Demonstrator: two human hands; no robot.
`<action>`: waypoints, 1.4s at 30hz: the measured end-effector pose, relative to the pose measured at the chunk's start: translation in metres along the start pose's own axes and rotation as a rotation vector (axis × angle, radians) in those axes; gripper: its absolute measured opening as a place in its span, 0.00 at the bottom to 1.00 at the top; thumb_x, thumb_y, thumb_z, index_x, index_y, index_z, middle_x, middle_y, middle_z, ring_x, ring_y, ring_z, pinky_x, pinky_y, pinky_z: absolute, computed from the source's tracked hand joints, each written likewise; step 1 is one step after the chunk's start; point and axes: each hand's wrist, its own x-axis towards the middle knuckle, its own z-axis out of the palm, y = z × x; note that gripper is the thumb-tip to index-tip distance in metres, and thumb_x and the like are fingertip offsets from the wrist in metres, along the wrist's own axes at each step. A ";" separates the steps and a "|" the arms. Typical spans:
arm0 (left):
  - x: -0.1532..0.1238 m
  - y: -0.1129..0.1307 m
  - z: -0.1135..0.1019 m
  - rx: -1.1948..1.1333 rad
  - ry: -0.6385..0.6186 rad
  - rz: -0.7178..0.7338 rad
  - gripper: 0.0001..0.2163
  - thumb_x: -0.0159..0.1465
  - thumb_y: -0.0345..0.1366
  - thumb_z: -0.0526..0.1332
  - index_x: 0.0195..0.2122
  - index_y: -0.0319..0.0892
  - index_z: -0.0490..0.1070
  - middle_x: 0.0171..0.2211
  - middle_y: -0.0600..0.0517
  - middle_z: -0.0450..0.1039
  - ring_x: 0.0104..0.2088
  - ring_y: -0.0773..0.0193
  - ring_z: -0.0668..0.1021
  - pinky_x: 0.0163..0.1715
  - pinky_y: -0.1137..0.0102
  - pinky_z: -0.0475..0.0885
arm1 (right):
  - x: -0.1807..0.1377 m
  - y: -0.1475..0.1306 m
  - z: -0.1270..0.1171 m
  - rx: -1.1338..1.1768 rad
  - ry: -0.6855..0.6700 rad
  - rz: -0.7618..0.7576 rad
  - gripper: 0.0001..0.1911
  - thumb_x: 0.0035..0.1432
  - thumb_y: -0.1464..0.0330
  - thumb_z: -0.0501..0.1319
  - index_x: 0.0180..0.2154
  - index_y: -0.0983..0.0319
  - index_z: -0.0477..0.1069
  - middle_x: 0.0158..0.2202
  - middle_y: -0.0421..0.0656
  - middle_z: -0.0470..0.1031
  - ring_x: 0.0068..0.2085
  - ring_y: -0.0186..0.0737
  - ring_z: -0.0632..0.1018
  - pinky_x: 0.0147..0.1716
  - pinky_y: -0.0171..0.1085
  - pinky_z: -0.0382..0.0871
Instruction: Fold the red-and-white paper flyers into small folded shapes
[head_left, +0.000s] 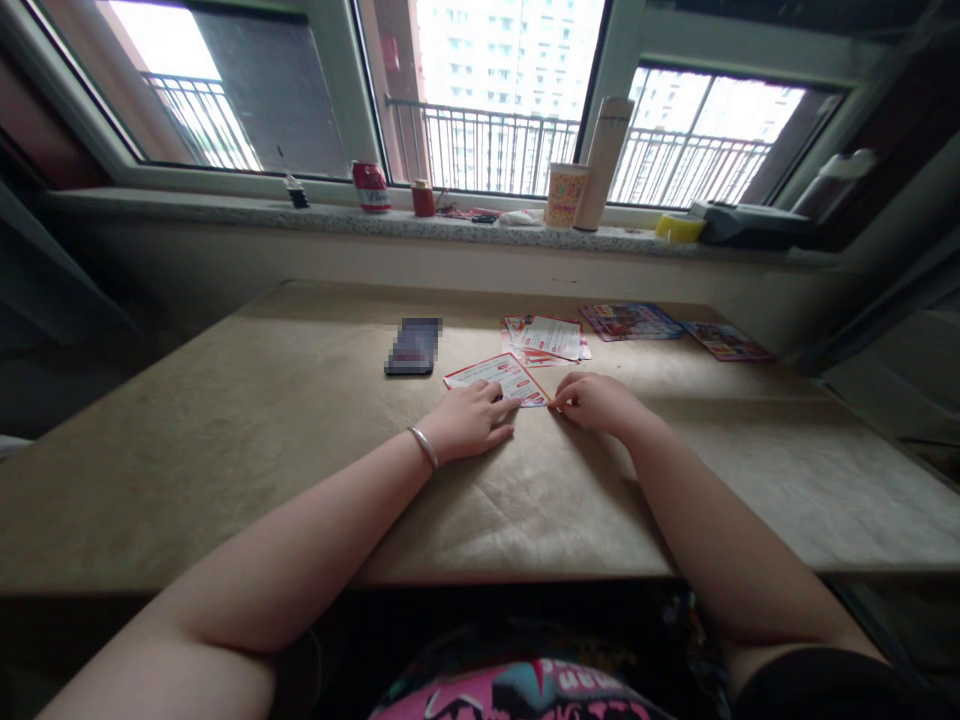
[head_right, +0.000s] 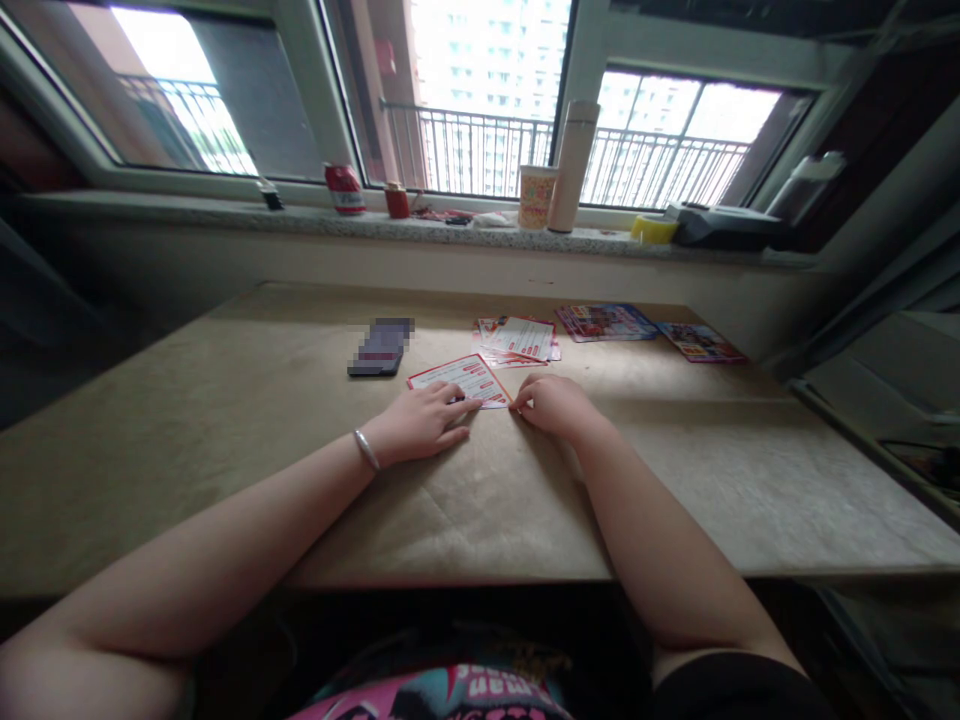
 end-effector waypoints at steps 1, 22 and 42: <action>0.000 0.000 0.000 0.001 0.002 0.001 0.23 0.67 0.50 0.50 0.61 0.50 0.62 0.50 0.45 0.68 0.50 0.52 0.71 0.45 0.61 0.69 | 0.000 0.001 0.000 0.000 -0.008 0.004 0.13 0.56 0.68 0.58 0.38 0.52 0.81 0.43 0.38 0.78 0.39 0.37 0.77 0.39 0.33 0.67; 0.000 0.000 0.001 0.033 0.033 0.028 0.24 0.68 0.51 0.50 0.61 0.46 0.63 0.48 0.43 0.69 0.49 0.52 0.71 0.45 0.61 0.69 | 0.007 -0.023 0.017 0.050 0.161 -0.181 0.14 0.61 0.71 0.55 0.42 0.59 0.79 0.39 0.45 0.78 0.42 0.39 0.75 0.45 0.36 0.66; 0.000 0.003 0.000 0.039 0.044 0.036 0.23 0.67 0.50 0.51 0.60 0.49 0.64 0.47 0.43 0.69 0.47 0.51 0.71 0.47 0.60 0.67 | 0.001 -0.056 0.001 -0.222 0.010 -0.101 0.16 0.63 0.67 0.51 0.43 0.62 0.75 0.44 0.49 0.76 0.46 0.45 0.74 0.43 0.37 0.66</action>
